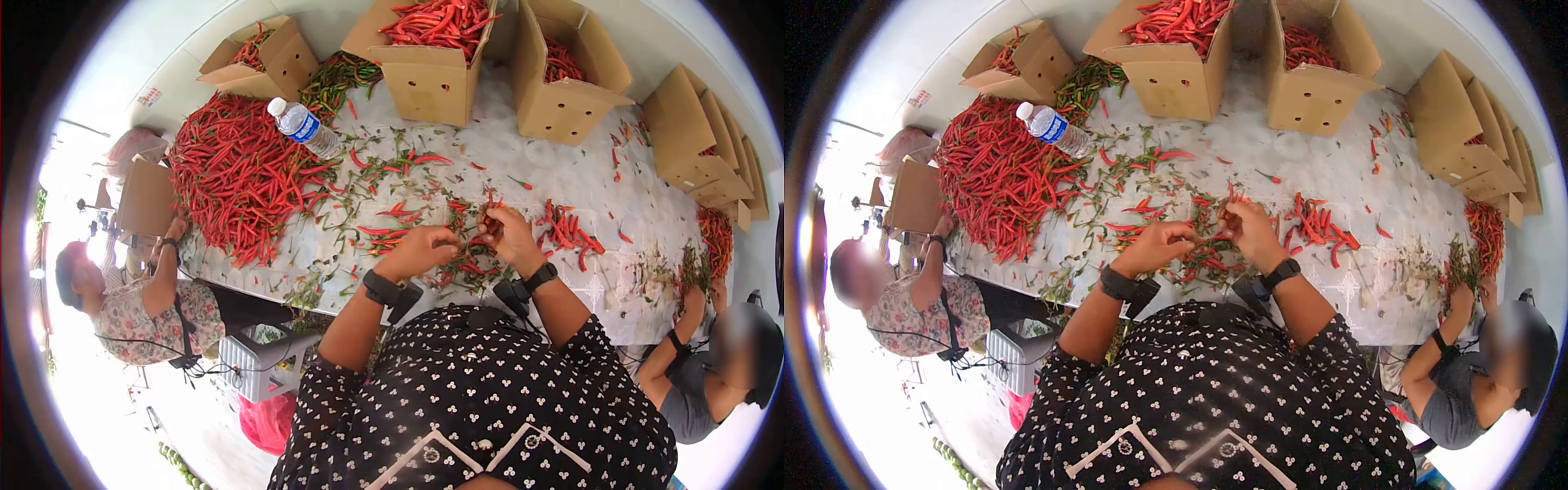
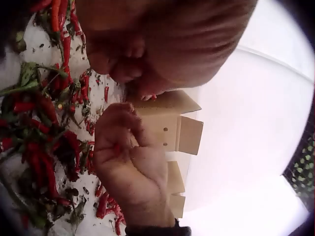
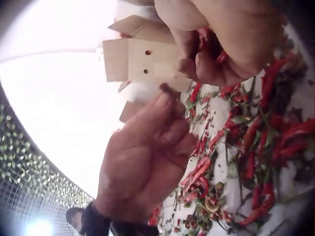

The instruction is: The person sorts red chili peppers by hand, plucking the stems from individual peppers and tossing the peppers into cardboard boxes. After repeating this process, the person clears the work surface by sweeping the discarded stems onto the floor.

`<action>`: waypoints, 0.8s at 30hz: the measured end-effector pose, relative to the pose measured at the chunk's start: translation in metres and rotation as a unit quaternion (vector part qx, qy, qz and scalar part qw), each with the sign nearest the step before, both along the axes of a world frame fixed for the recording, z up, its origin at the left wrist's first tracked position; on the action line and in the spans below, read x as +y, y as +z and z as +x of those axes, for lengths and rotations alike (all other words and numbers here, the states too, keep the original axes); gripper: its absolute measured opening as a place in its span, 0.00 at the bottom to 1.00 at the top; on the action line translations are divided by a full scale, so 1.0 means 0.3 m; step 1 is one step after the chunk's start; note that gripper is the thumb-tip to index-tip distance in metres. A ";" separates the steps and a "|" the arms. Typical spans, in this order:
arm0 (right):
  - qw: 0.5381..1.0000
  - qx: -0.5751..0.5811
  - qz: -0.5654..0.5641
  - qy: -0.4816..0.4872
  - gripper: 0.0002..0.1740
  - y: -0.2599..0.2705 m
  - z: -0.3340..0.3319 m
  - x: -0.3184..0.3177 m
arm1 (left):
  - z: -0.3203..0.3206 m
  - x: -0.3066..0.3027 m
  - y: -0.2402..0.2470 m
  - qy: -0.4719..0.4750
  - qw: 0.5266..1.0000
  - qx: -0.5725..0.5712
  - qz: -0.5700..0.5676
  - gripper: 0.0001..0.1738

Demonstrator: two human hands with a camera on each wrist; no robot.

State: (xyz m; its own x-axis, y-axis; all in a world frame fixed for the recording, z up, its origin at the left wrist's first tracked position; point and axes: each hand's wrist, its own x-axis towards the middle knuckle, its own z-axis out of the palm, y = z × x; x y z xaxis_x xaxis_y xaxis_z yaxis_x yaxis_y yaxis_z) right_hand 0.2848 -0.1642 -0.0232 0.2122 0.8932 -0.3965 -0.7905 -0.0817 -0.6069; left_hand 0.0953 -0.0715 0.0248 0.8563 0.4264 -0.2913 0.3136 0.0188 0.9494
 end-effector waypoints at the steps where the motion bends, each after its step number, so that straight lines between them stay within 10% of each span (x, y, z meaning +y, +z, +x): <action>1: 0.998 -0.046 0.021 0.035 0.04 0.020 0.002 -0.007 | -0.012 0.019 0.000 0.000 1.000 0.001 0.000 0.09; 6: 0.995 -0.074 -0.012 0.065 0.05 0.063 -0.032 -0.004 | -0.086 0.155 -0.041 0.158 0.834 0.146 0.509 0.08; 13: 0.978 -0.139 -0.052 0.150 0.09 0.039 -0.081 0.035 | -0.106 0.181 -0.082 0.110 0.834 0.207 0.500 0.08; 15: 0.972 -0.164 -0.066 0.155 0.09 0.053 -0.109 0.049 | -0.076 0.139 -0.045 0.167 0.938 0.106 0.283 0.10; 24: 0.969 -0.196 -0.054 0.143 0.11 0.127 -0.135 0.077 | -0.011 0.077 0.014 0.107 0.974 0.072 0.187 0.12</action>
State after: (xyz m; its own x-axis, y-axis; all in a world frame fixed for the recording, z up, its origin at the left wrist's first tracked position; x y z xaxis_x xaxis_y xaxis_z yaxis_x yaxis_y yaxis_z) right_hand 0.2444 -0.1411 0.0148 0.1166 0.8952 -0.4302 -0.4365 -0.3429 -0.8318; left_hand 0.0919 -0.0484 0.0290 0.6981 0.6895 -0.1930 0.4716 -0.2401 0.8485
